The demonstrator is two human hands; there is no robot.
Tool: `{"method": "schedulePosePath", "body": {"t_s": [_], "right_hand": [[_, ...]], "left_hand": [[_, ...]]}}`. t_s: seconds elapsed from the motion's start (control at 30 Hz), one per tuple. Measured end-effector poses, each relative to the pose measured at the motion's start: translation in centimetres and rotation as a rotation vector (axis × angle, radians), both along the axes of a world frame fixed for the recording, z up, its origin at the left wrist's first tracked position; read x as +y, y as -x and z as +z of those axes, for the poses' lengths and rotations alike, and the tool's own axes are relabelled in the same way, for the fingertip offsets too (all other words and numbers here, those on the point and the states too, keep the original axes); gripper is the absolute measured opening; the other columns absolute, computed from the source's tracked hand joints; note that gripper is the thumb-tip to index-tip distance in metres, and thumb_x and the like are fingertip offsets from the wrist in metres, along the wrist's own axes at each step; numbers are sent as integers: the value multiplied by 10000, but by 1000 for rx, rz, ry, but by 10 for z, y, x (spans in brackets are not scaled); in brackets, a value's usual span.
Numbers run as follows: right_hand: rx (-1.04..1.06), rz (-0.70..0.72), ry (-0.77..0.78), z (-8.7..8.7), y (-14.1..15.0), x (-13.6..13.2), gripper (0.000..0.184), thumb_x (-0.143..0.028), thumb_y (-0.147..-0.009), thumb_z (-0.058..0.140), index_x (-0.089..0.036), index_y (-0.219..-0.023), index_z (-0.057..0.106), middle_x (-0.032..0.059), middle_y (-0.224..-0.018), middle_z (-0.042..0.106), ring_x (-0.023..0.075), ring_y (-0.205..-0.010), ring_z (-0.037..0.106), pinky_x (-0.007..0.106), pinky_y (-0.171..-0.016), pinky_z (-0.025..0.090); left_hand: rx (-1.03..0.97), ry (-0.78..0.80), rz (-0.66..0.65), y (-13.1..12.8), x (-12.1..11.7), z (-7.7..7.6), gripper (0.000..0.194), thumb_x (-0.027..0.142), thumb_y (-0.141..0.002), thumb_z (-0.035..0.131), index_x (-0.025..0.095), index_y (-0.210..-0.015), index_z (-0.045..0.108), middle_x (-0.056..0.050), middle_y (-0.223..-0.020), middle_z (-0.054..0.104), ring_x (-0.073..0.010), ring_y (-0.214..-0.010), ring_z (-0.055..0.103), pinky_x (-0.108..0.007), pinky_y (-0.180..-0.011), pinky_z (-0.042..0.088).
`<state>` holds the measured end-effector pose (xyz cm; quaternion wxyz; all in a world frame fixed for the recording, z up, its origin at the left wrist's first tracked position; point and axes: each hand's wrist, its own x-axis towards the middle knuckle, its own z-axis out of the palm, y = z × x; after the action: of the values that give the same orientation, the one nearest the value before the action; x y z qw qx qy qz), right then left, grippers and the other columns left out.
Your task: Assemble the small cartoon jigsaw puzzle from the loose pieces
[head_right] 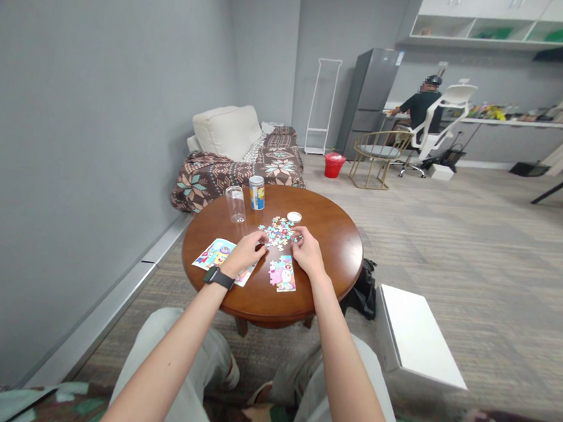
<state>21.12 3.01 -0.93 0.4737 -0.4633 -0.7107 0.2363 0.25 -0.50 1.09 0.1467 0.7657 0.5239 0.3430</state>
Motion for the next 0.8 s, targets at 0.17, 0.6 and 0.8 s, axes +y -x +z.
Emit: {"method": "schedulePosePath", "body": {"t_s": [0.17, 0.6, 0.8], "right_hand": [[-11, 12, -13, 1, 0, -1, 371, -135, -766, 524, -226, -1123, 571, 20, -965, 721, 143, -660, 609, 313, -752, 524], [45, -2, 20, -5, 2, 6, 257, -193, -764, 584, -226, -1018, 610, 22, -916, 719, 156, -738, 630, 314, -754, 542], [23, -6, -4, -9, 1, 9, 267, -126, -738, 517, -214, -964, 630, 42, -945, 713, 169, -814, 653, 323, -794, 550]], "left_hand": [[4, -12, 0, 0, 1, -1, 165, 88, -816, 516, 195, -923, 581, -60, -973, 662, -208, -926, 614, -339, -877, 492], [-6, -6, -2, 0, 1, -2, 154, 92, -815, 511, 200, -909, 570, -59, -961, 658, -211, -924, 614, -343, -879, 494], [-3, 6, -1, 0, 0, 0, 153, 84, -816, 512, 192, -912, 562, -64, -961, 656, -210, -917, 612, -339, -875, 493]]}}
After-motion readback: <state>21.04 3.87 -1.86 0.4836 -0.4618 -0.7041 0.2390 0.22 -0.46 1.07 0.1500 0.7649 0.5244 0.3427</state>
